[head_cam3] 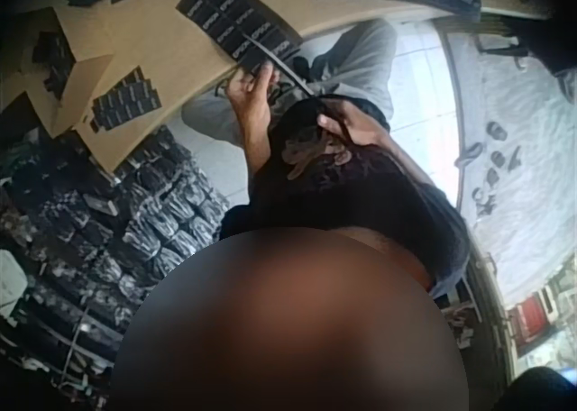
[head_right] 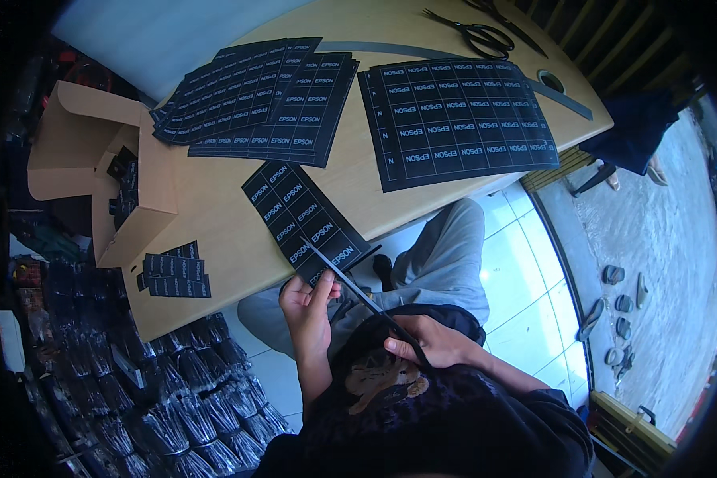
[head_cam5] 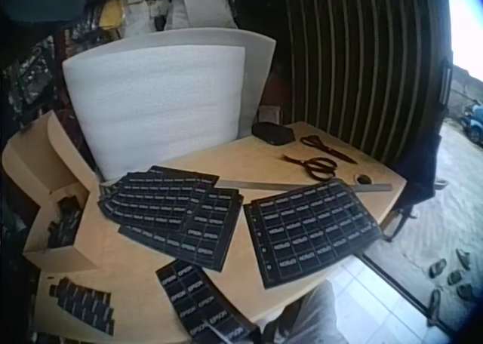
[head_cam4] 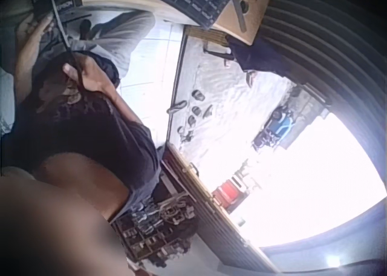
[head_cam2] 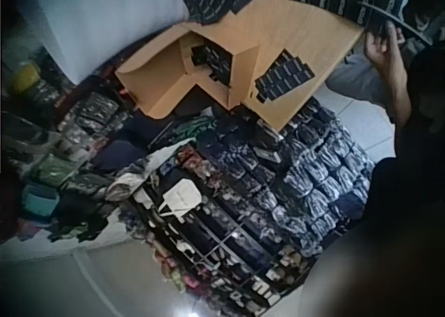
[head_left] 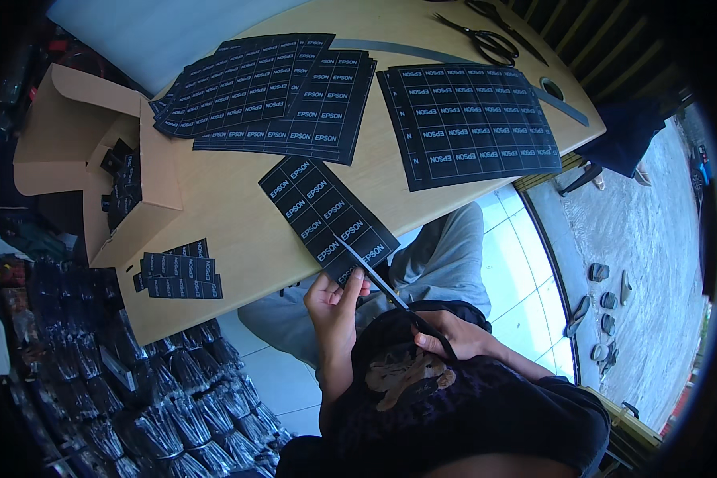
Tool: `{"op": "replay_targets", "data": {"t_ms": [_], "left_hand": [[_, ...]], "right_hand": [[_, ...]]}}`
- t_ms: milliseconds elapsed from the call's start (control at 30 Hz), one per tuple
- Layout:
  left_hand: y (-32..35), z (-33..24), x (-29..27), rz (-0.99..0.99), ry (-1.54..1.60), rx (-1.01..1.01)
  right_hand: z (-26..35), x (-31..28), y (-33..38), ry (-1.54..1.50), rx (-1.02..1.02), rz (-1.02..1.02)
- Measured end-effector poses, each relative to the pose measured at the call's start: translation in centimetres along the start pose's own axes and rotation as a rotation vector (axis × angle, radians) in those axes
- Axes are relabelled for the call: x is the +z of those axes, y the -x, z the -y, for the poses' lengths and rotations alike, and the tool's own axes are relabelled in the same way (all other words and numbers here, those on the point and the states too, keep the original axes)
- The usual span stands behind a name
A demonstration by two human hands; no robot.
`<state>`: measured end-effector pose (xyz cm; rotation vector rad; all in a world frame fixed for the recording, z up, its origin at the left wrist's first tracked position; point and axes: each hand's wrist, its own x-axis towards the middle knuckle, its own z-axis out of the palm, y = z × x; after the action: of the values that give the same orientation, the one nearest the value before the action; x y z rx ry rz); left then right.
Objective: Cutting individual labels from a large printed sheet using scissors.
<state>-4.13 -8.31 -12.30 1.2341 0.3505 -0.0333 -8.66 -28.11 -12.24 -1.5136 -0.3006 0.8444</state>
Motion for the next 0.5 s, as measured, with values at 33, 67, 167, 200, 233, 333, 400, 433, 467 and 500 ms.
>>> {"op": "replay_targets", "data": {"t_ms": [33,67,167,200,233,333,400,433,467,500], "left_hand": [[0.0,0.0,0.0,0.002,0.001,-0.014],[0.0,0.0,-0.1,0.001,0.0,-0.015],[-0.1,0.2,-0.1,0.009,-0.001,-0.021],[-0.1,0.2,-0.1,0.013,0.004,-0.024],[-0.1,0.3,-0.1,0.017,0.009,-0.026],[-0.2,0.3,-0.2,0.019,-0.002,-0.038],[-0.2,0.2,-0.1,0.02,-0.003,-0.039],[-0.2,0.1,-0.1,0.021,-0.004,-0.039],[-0.2,0.1,-0.1,0.021,-0.004,-0.04],[-0.2,0.0,0.0,0.022,-0.005,-0.045]], "right_hand": [[-0.2,0.0,0.1,0.011,-0.008,-0.002],[-0.3,0.0,0.1,0.021,-0.017,-0.003],[0.0,-0.1,0.2,0.017,0.012,-0.009],[0.0,0.0,0.3,0.016,0.013,-0.009],[0.0,0.0,0.4,0.006,0.03,-0.008],[0.3,0.2,0.4,-0.024,0.045,-0.01],[0.7,0.3,0.4,-0.042,0.042,-0.015],[0.8,0.4,0.4,-0.042,0.034,-0.028],[0.8,0.4,0.4,-0.042,0.026,-0.042],[0.8,0.4,0.5,-0.043,0.026,-0.041]]}}
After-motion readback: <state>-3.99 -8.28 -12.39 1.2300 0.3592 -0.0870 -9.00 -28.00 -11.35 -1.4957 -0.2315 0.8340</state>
